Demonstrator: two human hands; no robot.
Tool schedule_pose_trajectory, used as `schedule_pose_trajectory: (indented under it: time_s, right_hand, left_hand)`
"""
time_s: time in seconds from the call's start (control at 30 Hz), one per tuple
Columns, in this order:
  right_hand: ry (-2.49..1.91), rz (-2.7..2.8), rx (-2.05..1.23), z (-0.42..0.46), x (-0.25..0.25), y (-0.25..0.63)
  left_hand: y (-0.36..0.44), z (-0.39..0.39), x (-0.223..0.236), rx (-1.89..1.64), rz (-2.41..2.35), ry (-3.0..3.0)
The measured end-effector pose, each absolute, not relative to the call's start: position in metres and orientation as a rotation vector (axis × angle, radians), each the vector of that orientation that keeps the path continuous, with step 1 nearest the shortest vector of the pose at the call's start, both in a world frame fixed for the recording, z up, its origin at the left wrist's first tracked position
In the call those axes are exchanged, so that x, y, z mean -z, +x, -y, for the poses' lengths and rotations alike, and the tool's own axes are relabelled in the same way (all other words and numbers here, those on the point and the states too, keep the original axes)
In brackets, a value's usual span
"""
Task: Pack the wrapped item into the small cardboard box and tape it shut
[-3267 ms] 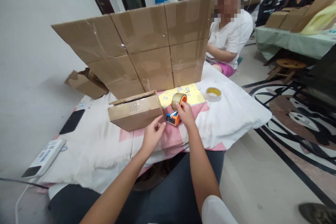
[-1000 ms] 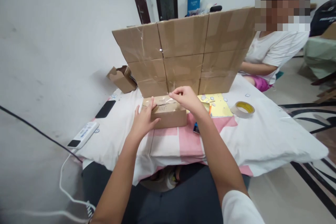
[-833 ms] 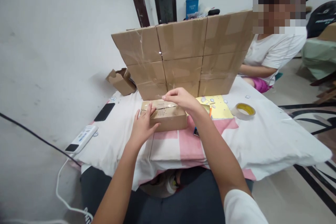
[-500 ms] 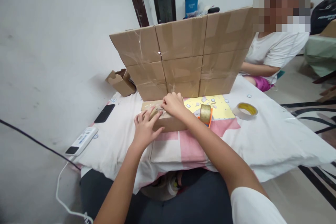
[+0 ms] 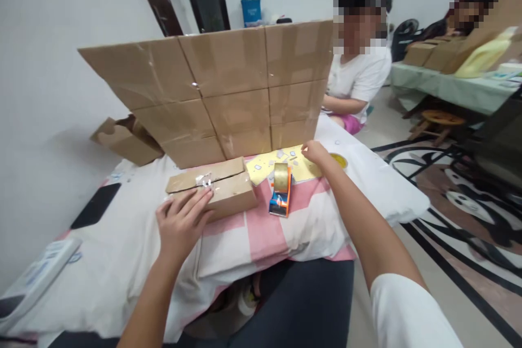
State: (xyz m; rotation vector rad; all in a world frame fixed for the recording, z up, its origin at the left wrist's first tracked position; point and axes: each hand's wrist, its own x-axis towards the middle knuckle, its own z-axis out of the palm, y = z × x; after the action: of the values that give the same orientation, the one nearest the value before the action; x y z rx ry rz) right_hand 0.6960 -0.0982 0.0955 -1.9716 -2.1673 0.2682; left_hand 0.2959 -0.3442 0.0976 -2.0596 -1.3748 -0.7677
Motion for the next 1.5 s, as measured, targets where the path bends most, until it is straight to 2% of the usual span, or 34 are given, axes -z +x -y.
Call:
schedule_pose_trajectory:
  time_s: [0.3, 0.53, 0.6, 0.7, 0.77, 0.87, 1.1, 1.23, 1.4, 1.5]
  right_hand:
    - [-1.922, 2.180, -0.431, 0.065, -0.065, 0.673]
    - [-1.772, 1.957, -0.522, 0.095, -0.100, 0.666]
    - [-1.497, 1.805, -0.716, 0.132, -0.110, 0.658]
    - [-0.951, 1.644, -1.218, 0.199, -0.112, 0.626]
    - [-0.798, 1.633, -1.424, 0.234, -0.105, 0.596]
    - [-0.795, 1.610, -1.554, 0.257, -0.088, 0.555]
    - [-0.993, 1.704, -1.392, 0.250, -0.067, 0.536]
    - [-0.832, 1.769, -1.242, 0.255, -0.065, 0.533]
    - [-0.709, 1.922, -1.236, 0.282, -0.050, 0.498]
    - [-0.616, 1.881, -1.156, 0.301, -0.047, 0.480]
  left_hand:
    - [0.296, 0.339, -0.098, 0.725, 1.372, -2.052]
    - [0.284, 0.336, -0.100, 0.721, 1.415, -2.137]
    - [0.272, 0.332, -0.102, 0.732, 1.437, -2.204]
    - [0.252, 0.329, -0.105, 0.807, 1.454, -2.305]
    - [0.241, 0.329, -0.107, 0.868, 1.467, -2.363]
    - [0.235, 0.333, -0.110, 0.894, 1.516, -2.430]
    - [0.227, 0.334, -0.116, 0.859, 1.497, -2.509]
    - [0.248, 0.343, -0.106, 0.839, 1.562, -2.418]
    - [0.310, 0.380, -0.070, 1.187, 1.698, -2.036]
    - [0.322, 0.396, -0.066, 1.263, 1.805, -1.971]
